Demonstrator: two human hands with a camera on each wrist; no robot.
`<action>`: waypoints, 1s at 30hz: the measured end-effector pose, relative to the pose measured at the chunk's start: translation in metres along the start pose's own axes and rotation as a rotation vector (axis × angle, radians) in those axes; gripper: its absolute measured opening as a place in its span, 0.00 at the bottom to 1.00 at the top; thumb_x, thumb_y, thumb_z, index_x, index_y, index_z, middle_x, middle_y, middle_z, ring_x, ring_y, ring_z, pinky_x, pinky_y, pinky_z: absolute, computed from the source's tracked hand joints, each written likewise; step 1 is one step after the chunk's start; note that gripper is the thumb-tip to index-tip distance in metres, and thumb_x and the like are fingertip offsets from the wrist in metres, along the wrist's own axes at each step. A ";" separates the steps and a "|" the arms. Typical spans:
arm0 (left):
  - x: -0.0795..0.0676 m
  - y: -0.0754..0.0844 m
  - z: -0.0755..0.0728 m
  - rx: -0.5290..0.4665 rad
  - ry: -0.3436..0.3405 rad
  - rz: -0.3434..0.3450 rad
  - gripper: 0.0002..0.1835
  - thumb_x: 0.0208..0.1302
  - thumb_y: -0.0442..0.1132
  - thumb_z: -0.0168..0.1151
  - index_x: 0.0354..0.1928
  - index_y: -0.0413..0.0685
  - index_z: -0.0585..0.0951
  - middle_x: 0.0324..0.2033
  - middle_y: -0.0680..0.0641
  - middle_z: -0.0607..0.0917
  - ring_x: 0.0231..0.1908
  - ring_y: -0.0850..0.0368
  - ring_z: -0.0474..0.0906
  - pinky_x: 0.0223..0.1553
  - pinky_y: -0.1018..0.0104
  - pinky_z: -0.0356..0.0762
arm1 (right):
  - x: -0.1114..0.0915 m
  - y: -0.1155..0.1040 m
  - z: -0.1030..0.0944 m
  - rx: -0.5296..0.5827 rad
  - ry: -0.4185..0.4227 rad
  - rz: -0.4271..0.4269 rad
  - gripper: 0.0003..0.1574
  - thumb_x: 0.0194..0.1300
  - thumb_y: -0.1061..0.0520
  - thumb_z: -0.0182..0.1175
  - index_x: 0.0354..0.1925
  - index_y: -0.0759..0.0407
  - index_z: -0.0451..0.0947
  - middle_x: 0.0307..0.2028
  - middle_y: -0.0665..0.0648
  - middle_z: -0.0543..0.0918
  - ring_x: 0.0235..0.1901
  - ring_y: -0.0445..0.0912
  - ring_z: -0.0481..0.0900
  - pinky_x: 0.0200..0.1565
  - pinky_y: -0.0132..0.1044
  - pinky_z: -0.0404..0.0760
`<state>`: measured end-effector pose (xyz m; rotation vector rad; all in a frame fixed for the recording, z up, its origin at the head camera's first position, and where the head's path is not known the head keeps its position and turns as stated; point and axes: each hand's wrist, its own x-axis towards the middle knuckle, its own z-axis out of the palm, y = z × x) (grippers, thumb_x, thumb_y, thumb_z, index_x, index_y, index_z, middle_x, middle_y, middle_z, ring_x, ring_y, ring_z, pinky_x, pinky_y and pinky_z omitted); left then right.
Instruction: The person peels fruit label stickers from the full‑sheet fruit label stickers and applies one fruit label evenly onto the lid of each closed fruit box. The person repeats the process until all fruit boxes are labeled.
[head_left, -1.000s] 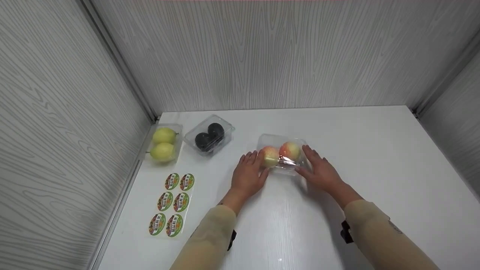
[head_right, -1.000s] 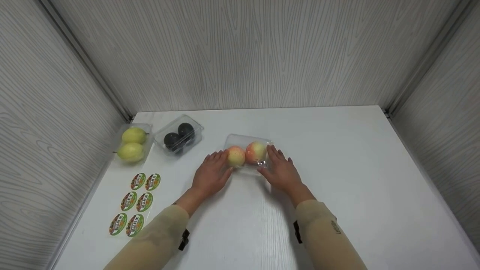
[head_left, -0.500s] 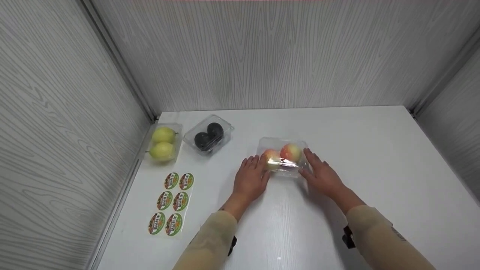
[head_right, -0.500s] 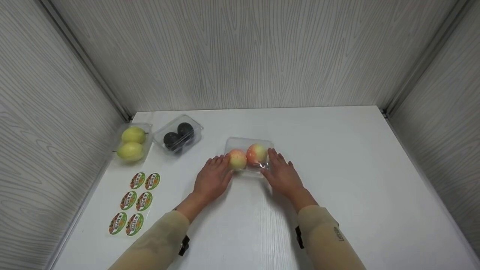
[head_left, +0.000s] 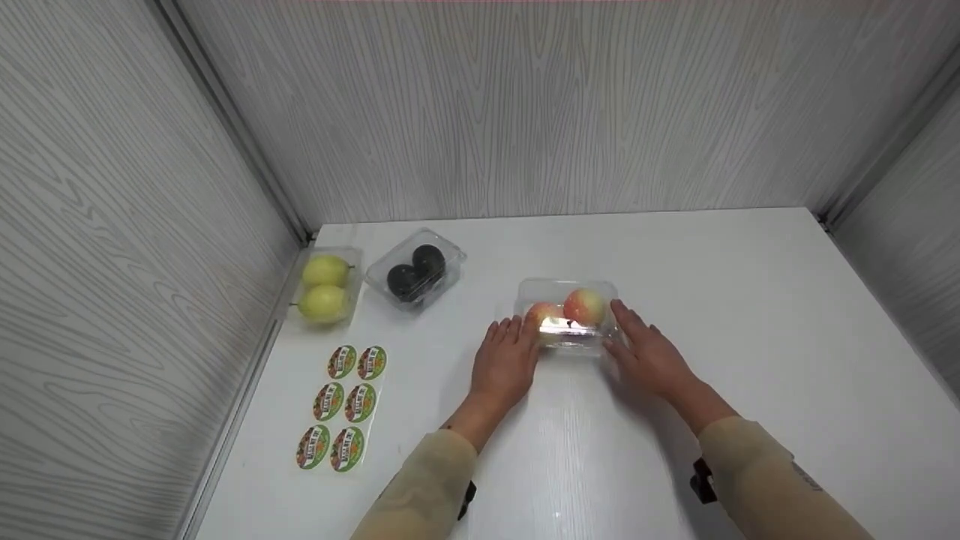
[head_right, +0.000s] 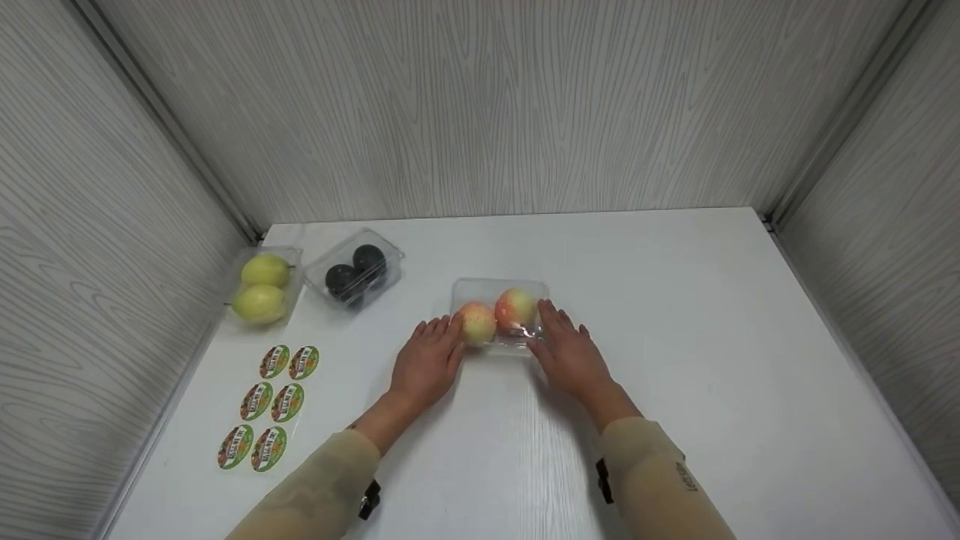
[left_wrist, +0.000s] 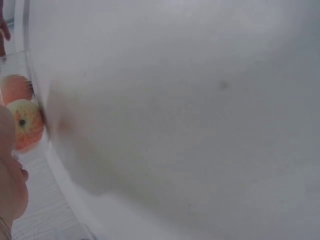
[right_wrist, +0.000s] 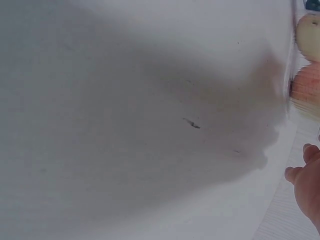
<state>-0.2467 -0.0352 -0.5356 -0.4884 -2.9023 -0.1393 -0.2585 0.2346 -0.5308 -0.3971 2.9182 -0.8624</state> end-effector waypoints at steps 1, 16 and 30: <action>0.000 0.001 -0.001 0.015 0.005 0.002 0.28 0.85 0.51 0.47 0.79 0.47 0.69 0.71 0.42 0.78 0.73 0.47 0.72 0.76 0.52 0.60 | 0.000 0.000 0.000 0.000 -0.002 0.004 0.47 0.84 0.37 0.47 0.87 0.53 0.42 0.83 0.63 0.52 0.81 0.63 0.51 0.78 0.62 0.48; -0.005 0.010 -0.002 0.015 0.054 0.014 0.28 0.86 0.51 0.47 0.77 0.46 0.71 0.69 0.42 0.80 0.70 0.47 0.75 0.75 0.51 0.63 | -0.009 0.004 0.000 0.009 0.036 -0.012 0.45 0.85 0.41 0.46 0.86 0.56 0.44 0.83 0.64 0.53 0.81 0.63 0.53 0.78 0.63 0.49; -0.007 0.013 0.002 0.095 0.077 0.034 0.28 0.85 0.52 0.49 0.78 0.47 0.71 0.67 0.43 0.82 0.68 0.48 0.78 0.75 0.51 0.62 | -0.015 0.006 0.006 -0.049 0.071 -0.037 0.44 0.86 0.41 0.45 0.86 0.58 0.44 0.82 0.66 0.56 0.80 0.64 0.54 0.78 0.64 0.47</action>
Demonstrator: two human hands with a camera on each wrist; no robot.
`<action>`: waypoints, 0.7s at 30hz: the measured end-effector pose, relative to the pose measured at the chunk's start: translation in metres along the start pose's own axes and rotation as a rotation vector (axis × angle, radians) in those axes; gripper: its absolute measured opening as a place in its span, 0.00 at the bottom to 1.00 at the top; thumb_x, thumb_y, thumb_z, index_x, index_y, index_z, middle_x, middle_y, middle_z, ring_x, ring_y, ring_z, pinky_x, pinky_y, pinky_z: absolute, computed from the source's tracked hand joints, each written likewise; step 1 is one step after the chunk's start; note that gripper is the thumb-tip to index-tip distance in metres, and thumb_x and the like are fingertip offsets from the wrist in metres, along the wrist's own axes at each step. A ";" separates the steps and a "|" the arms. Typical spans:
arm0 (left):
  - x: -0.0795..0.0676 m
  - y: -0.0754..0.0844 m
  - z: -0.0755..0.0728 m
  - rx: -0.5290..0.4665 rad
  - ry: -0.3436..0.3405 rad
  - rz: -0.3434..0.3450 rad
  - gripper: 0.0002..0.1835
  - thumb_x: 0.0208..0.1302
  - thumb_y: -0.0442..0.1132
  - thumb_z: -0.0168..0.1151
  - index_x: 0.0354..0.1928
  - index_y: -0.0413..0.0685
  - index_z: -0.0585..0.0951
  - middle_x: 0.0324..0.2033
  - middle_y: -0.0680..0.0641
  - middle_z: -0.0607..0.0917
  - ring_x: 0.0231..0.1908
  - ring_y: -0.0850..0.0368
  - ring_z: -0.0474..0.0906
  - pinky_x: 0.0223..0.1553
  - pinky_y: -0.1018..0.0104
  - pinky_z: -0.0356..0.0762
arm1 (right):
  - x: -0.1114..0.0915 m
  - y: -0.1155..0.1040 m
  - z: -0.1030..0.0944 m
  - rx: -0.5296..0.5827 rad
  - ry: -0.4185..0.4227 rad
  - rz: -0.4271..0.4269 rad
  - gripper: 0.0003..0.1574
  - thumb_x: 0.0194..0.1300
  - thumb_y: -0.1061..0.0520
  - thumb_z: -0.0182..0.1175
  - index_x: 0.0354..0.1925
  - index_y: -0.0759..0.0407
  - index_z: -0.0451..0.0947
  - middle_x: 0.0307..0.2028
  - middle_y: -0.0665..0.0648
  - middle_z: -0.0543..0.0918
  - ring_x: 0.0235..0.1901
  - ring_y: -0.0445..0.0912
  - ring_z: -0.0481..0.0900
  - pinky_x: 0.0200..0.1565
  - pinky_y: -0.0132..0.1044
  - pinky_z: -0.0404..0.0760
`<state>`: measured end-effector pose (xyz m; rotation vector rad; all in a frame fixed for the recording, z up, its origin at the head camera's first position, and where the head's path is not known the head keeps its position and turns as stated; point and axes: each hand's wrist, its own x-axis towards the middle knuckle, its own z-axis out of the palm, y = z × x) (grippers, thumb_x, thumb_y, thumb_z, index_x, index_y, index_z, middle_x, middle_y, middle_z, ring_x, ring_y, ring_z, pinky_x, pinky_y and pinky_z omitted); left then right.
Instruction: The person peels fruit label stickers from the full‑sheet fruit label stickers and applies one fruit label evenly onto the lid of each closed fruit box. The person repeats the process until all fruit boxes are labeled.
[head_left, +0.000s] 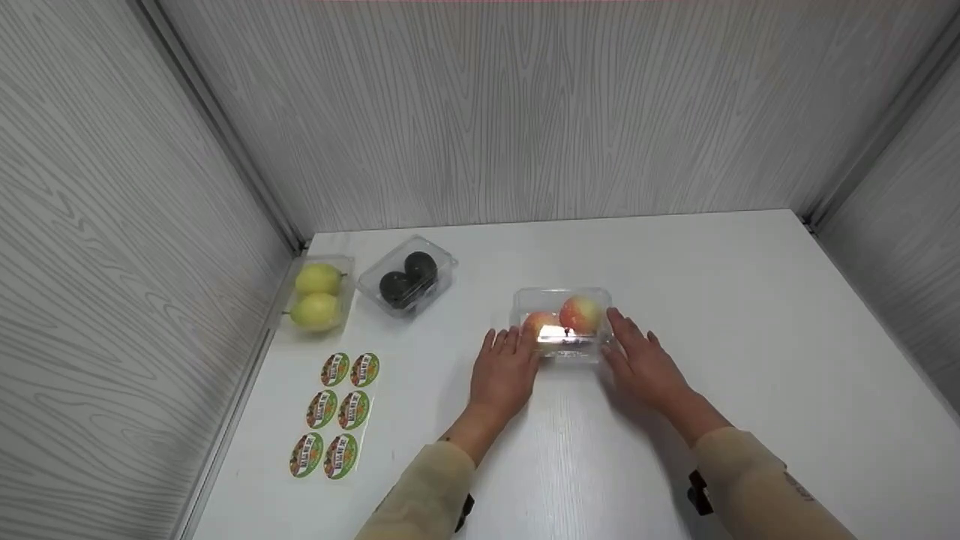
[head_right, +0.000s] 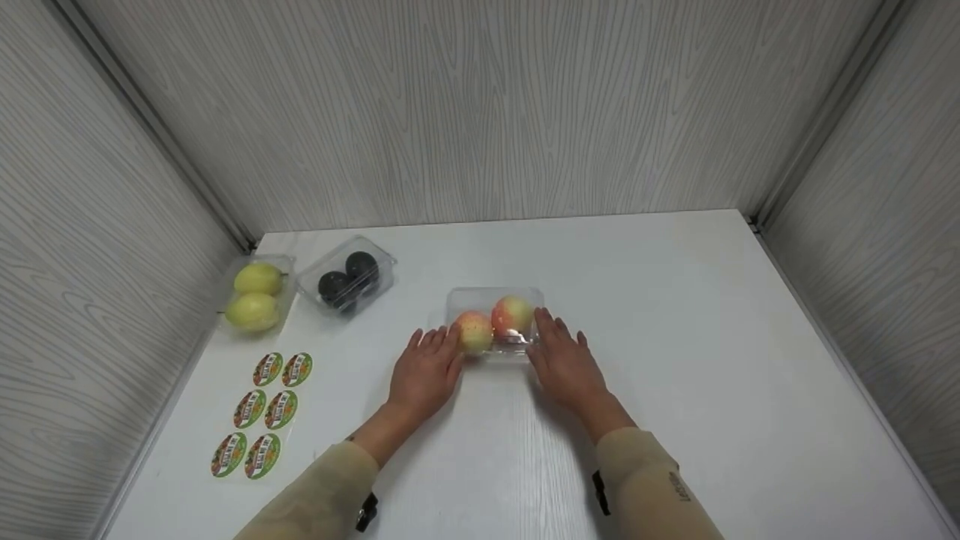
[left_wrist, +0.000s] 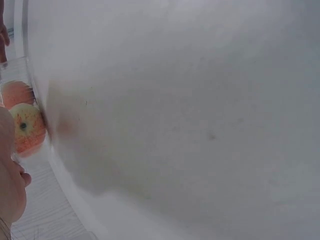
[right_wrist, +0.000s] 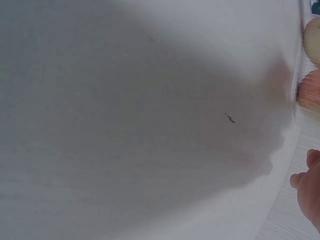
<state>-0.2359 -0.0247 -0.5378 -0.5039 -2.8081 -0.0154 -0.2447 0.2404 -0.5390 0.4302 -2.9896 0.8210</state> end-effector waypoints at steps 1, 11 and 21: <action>0.000 0.000 0.000 0.005 0.013 0.002 0.28 0.84 0.52 0.51 0.77 0.47 0.71 0.67 0.43 0.82 0.67 0.48 0.78 0.75 0.51 0.63 | 0.000 0.000 0.000 -0.001 -0.002 0.000 0.44 0.86 0.42 0.45 0.86 0.58 0.44 0.82 0.65 0.56 0.80 0.63 0.54 0.78 0.64 0.47; -0.004 0.002 -0.001 0.024 0.007 -0.013 0.28 0.83 0.52 0.52 0.77 0.48 0.72 0.67 0.43 0.82 0.68 0.48 0.78 0.76 0.51 0.61 | -0.001 0.000 0.002 0.007 -0.005 0.009 0.44 0.86 0.41 0.44 0.86 0.57 0.43 0.82 0.64 0.55 0.81 0.62 0.52 0.78 0.63 0.47; -0.005 0.001 -0.009 -0.068 -0.019 -0.041 0.28 0.82 0.52 0.53 0.76 0.49 0.71 0.70 0.42 0.79 0.70 0.48 0.75 0.76 0.47 0.60 | -0.003 -0.005 -0.004 0.006 0.018 0.031 0.43 0.86 0.43 0.46 0.85 0.60 0.47 0.82 0.65 0.57 0.81 0.63 0.52 0.78 0.63 0.47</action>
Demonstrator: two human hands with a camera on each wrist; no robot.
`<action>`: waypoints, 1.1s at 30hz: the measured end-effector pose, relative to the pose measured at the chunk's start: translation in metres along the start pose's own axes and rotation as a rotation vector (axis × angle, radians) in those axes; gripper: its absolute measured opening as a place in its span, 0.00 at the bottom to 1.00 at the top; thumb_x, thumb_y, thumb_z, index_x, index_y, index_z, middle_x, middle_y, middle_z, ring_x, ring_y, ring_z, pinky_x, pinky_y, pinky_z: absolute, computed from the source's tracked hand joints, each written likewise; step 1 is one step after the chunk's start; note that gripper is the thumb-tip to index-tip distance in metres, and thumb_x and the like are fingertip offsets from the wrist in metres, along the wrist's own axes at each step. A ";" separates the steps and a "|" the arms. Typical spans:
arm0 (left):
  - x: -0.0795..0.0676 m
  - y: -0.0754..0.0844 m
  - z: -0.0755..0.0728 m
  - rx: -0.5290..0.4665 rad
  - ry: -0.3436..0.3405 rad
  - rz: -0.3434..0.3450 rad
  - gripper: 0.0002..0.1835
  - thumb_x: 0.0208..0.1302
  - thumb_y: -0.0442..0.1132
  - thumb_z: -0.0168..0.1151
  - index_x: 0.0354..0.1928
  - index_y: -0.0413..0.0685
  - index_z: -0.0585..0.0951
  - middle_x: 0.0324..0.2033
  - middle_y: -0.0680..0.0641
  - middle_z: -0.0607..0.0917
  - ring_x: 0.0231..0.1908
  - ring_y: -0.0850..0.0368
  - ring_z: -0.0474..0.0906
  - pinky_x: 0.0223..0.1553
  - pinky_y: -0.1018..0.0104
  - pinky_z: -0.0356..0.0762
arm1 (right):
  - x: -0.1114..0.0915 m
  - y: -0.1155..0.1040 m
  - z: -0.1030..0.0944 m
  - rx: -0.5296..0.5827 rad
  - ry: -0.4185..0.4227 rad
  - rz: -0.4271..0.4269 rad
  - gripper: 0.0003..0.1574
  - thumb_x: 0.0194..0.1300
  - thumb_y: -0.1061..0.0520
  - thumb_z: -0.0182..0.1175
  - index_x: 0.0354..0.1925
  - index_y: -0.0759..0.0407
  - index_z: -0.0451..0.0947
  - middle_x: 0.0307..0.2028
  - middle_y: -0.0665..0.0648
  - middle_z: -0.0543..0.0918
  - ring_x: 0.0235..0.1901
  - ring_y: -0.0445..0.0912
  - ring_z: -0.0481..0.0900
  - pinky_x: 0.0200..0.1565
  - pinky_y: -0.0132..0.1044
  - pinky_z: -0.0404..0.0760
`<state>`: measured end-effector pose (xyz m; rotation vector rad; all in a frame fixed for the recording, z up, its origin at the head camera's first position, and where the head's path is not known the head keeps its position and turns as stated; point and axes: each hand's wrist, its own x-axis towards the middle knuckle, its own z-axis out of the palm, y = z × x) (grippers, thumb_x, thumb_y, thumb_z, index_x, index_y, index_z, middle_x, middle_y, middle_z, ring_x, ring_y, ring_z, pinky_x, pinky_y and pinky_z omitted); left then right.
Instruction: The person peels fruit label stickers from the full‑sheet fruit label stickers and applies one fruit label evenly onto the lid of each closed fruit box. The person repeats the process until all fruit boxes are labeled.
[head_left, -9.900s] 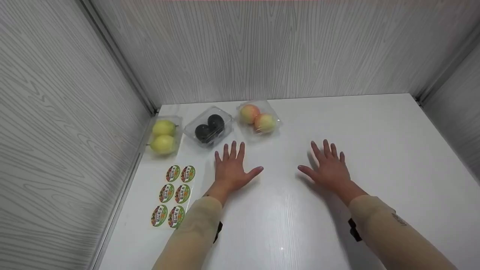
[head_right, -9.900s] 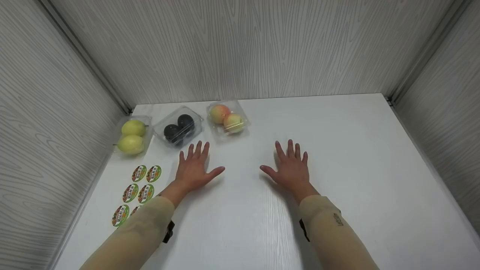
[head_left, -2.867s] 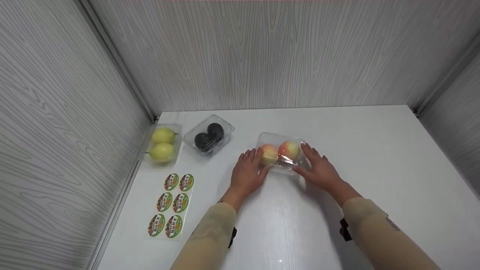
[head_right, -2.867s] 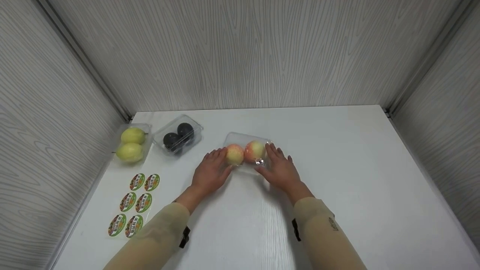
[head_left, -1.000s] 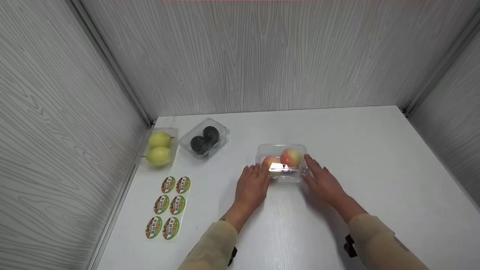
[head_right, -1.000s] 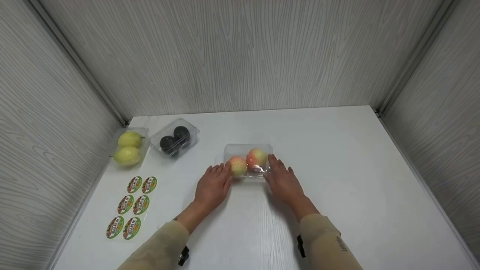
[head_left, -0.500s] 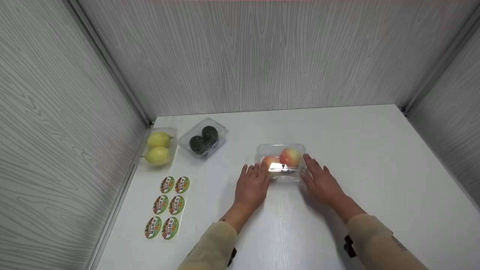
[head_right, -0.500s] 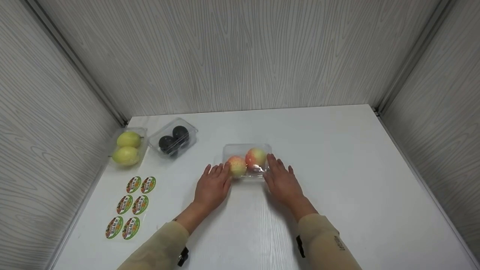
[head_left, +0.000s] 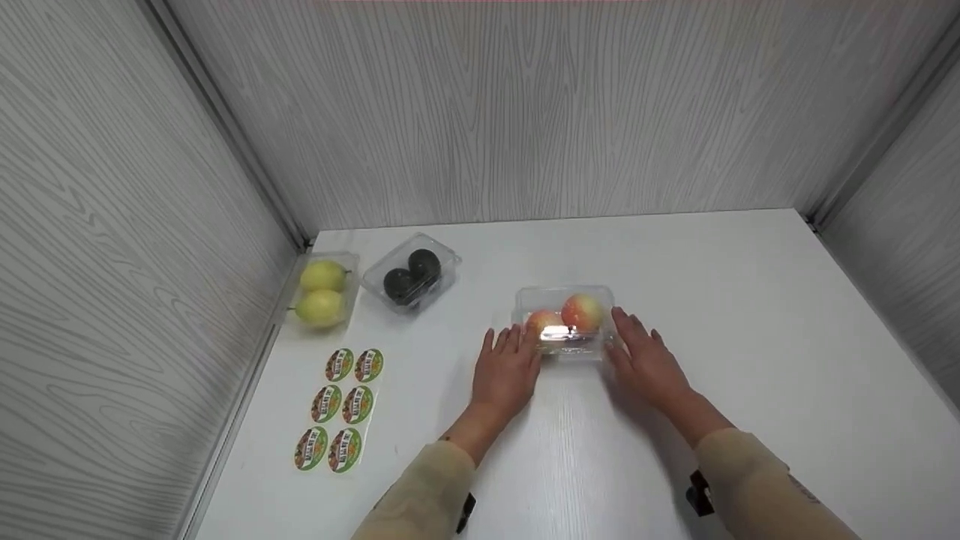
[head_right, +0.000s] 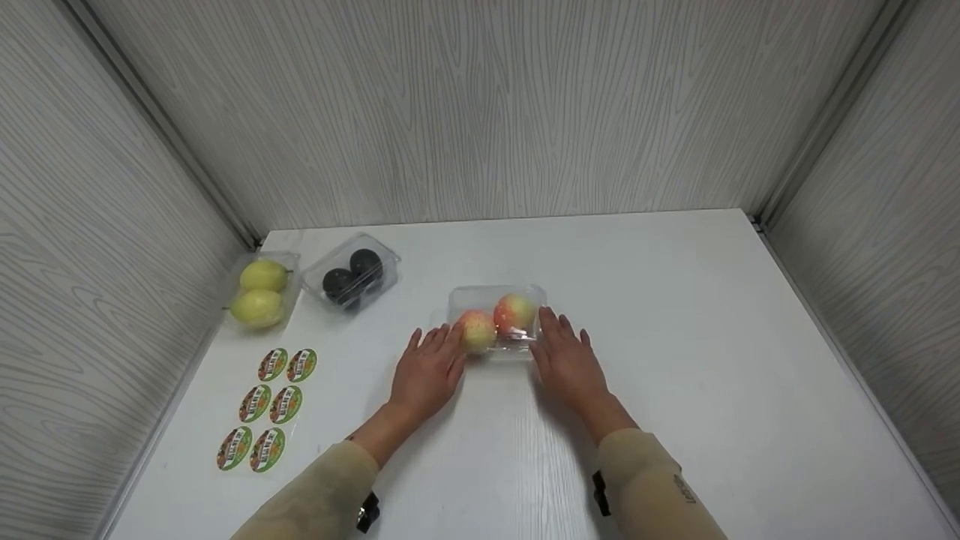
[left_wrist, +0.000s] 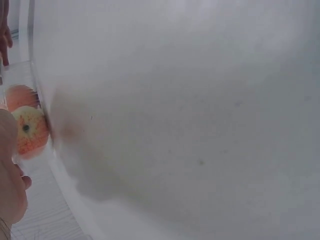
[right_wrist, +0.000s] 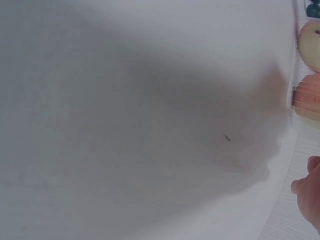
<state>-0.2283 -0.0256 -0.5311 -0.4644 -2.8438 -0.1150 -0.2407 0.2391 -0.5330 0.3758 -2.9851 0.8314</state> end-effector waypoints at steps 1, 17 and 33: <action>0.000 -0.001 -0.001 -0.032 0.002 -0.006 0.28 0.82 0.52 0.54 0.77 0.48 0.71 0.71 0.42 0.78 0.71 0.48 0.75 0.76 0.46 0.61 | 0.000 0.000 -0.001 -0.004 0.007 0.002 0.44 0.86 0.43 0.47 0.85 0.61 0.47 0.82 0.65 0.57 0.81 0.63 0.52 0.78 0.63 0.47; -0.027 -0.117 -0.047 -0.286 0.386 -0.246 0.21 0.75 0.46 0.64 0.57 0.35 0.86 0.49 0.36 0.90 0.50 0.39 0.89 0.60 0.41 0.79 | 0.014 -0.042 -0.010 -0.014 0.112 -0.069 0.53 0.78 0.40 0.60 0.84 0.62 0.51 0.82 0.64 0.56 0.82 0.60 0.50 0.79 0.62 0.45; -0.065 -0.225 -0.069 -0.340 0.048 -0.587 0.31 0.79 0.50 0.54 0.71 0.32 0.75 0.61 0.29 0.82 0.59 0.29 0.81 0.59 0.37 0.77 | 0.042 -0.136 0.032 -0.045 0.036 -0.293 0.50 0.79 0.35 0.56 0.84 0.58 0.55 0.82 0.59 0.58 0.82 0.55 0.53 0.79 0.61 0.48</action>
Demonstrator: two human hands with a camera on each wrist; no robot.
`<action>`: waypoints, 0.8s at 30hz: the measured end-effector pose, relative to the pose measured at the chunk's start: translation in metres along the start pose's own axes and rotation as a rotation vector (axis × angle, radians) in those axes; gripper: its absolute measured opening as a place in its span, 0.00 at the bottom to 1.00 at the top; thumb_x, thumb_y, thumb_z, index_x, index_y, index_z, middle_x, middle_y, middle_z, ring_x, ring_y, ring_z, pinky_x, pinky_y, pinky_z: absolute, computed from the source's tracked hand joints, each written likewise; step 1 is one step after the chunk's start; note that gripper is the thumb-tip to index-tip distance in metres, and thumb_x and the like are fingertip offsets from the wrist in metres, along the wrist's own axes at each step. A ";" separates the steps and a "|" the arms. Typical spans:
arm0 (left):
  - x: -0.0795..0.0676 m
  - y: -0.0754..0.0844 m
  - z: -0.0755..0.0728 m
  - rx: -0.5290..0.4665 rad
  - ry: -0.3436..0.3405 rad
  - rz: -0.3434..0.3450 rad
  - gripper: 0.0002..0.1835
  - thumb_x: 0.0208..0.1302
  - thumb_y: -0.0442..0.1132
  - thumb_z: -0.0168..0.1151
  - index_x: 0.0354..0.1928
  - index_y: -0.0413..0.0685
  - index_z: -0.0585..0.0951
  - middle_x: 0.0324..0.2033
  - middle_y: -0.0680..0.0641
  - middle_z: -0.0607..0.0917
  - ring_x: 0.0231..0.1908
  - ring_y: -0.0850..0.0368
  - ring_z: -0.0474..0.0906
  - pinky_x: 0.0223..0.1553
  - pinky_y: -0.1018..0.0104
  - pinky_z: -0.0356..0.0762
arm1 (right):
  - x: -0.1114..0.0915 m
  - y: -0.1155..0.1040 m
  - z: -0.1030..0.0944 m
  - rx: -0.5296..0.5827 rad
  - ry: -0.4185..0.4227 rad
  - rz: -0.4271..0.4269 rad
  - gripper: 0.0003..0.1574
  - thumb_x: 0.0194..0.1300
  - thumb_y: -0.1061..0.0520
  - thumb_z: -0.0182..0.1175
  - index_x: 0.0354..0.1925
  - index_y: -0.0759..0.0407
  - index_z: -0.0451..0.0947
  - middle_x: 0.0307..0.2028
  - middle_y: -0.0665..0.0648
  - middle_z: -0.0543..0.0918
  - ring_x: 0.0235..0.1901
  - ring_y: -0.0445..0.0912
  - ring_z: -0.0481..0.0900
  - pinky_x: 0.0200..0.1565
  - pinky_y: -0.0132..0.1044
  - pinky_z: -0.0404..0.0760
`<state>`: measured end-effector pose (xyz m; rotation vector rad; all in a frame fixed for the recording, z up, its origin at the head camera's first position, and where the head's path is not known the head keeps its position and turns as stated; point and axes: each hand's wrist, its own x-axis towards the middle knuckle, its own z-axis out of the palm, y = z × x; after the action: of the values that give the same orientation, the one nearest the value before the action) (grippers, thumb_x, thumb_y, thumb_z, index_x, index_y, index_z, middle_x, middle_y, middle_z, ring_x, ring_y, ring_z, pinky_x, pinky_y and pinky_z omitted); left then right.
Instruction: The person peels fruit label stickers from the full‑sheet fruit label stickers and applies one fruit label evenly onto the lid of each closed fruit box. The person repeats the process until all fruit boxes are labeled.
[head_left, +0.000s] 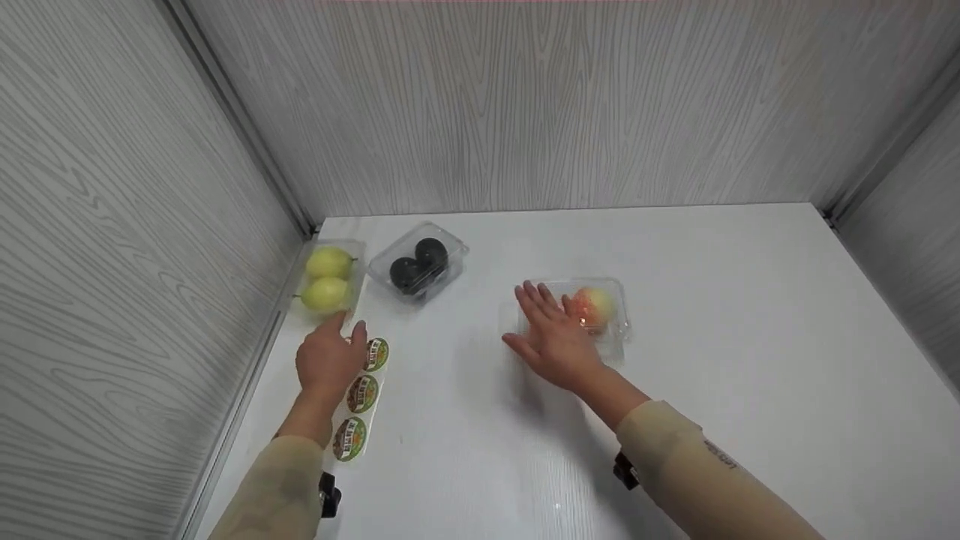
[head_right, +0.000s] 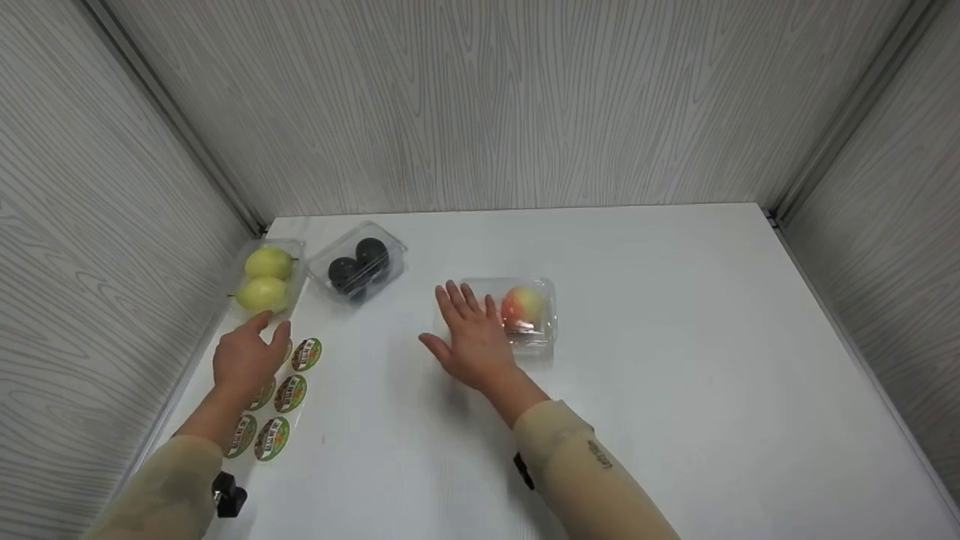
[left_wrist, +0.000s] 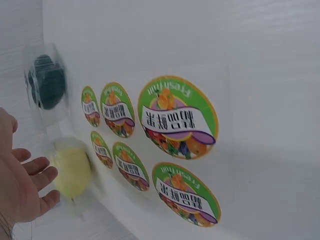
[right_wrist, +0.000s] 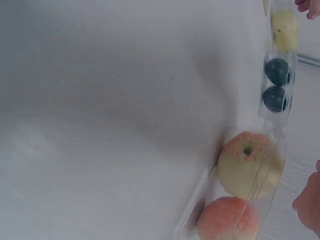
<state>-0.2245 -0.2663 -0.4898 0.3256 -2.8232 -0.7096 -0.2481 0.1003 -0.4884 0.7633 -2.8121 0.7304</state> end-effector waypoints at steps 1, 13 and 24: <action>-0.001 -0.004 -0.002 0.005 -0.053 -0.019 0.32 0.80 0.51 0.53 0.73 0.32 0.73 0.63 0.29 0.80 0.61 0.29 0.79 0.62 0.37 0.75 | 0.002 -0.005 0.003 0.004 -0.020 -0.002 0.50 0.79 0.34 0.56 0.84 0.56 0.54 0.82 0.58 0.57 0.82 0.54 0.51 0.79 0.60 0.46; -0.013 -0.044 0.005 0.149 -0.379 -0.020 0.41 0.79 0.56 0.54 0.77 0.27 0.63 0.69 0.22 0.71 0.70 0.22 0.65 0.72 0.30 0.56 | 0.010 -0.027 0.031 0.032 -0.068 -0.088 0.47 0.80 0.35 0.55 0.84 0.55 0.57 0.82 0.58 0.59 0.81 0.56 0.54 0.78 0.62 0.52; -0.018 -0.030 0.021 0.187 -0.370 0.085 0.38 0.77 0.53 0.59 0.75 0.29 0.69 0.72 0.23 0.67 0.74 0.22 0.58 0.76 0.33 0.49 | 0.009 -0.031 0.043 -0.059 -0.106 -0.140 0.47 0.80 0.35 0.54 0.83 0.55 0.58 0.82 0.59 0.60 0.81 0.56 0.55 0.78 0.61 0.51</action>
<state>-0.2076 -0.2784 -0.5255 0.1102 -3.2406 -0.5351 -0.2402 0.0527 -0.5108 1.0037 -2.8219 0.5990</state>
